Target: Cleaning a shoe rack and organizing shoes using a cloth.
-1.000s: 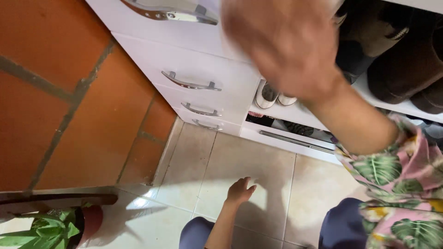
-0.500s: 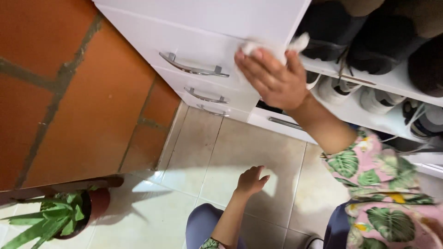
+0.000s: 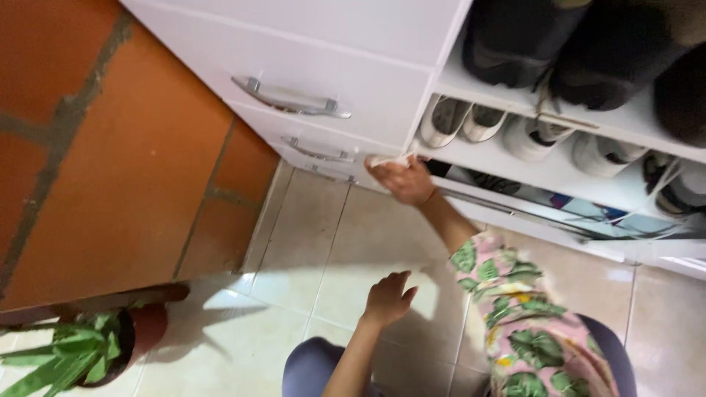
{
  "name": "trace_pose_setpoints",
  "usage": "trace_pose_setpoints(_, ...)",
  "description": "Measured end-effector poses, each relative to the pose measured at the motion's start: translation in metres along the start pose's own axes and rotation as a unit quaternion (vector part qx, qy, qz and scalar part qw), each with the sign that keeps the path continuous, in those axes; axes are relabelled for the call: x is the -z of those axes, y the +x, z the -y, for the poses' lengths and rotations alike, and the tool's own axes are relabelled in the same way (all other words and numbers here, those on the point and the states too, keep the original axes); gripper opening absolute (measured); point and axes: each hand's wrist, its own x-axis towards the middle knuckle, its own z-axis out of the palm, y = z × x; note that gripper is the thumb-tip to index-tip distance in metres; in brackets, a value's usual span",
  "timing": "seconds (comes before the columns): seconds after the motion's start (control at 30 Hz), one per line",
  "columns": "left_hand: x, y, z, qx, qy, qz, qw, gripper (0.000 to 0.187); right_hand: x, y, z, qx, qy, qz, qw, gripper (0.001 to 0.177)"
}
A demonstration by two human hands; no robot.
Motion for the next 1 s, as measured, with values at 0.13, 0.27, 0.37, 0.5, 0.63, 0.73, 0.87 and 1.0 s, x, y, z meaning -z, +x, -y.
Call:
trace_pose_setpoints(0.13, 0.005, 0.002, 0.005, 0.049, -0.008, 0.065, 0.997, 0.047, 0.009, -0.008, 0.012, -0.064, 0.088, 0.127, 0.986, 0.048)
trace_pose_setpoints(0.27, -0.006, 0.002, 0.027, -0.024, -0.072, -0.080, 0.994, 0.039, 0.054, -0.010, 0.015, -0.102, 0.200, 0.051, 0.973, 0.038)
trace_pose_setpoints(0.37, 0.064, 0.002, -0.016, 0.006, -0.176, -0.196, 0.965, 0.035, 0.094, 0.000, 0.000, -0.194, 0.295, 0.003, 0.936, 0.031)
trace_pose_setpoints(0.5, 0.207, 0.019, -0.119, -0.149, -0.010, -0.466, 0.872, 0.049, 0.183, 0.085, -0.061, -0.255, 0.273, -0.184, 0.909, 0.034)
trace_pose_setpoints(0.63, 0.350, 0.005, -0.223, -0.217, 0.068, -0.663, 0.713, 0.044, 0.236, 0.212, -0.123, -0.317, 0.322, -0.341, 0.824, 0.032)
trace_pose_setpoints(0.73, 0.411, 0.012, -0.264, -0.253, 0.077, -0.708, 0.655, 0.034, 0.219, 0.290, -0.158, -0.391, 0.463, -0.414, 0.679, 0.032)
trace_pose_setpoints(0.87, 0.440, 0.050, -0.253, -0.255, 0.078, -0.733, 0.625, 0.031, 0.270, 0.351, -0.169, -0.439, 0.587, -0.471, 0.491, 0.035)
trace_pose_setpoints(1.0, 0.452, 0.065, -0.252, -0.267, 0.093, -0.773, 0.568, 0.042, 0.294, 0.344, -0.148, -0.407, 0.354, -0.265, 0.800, 0.040)
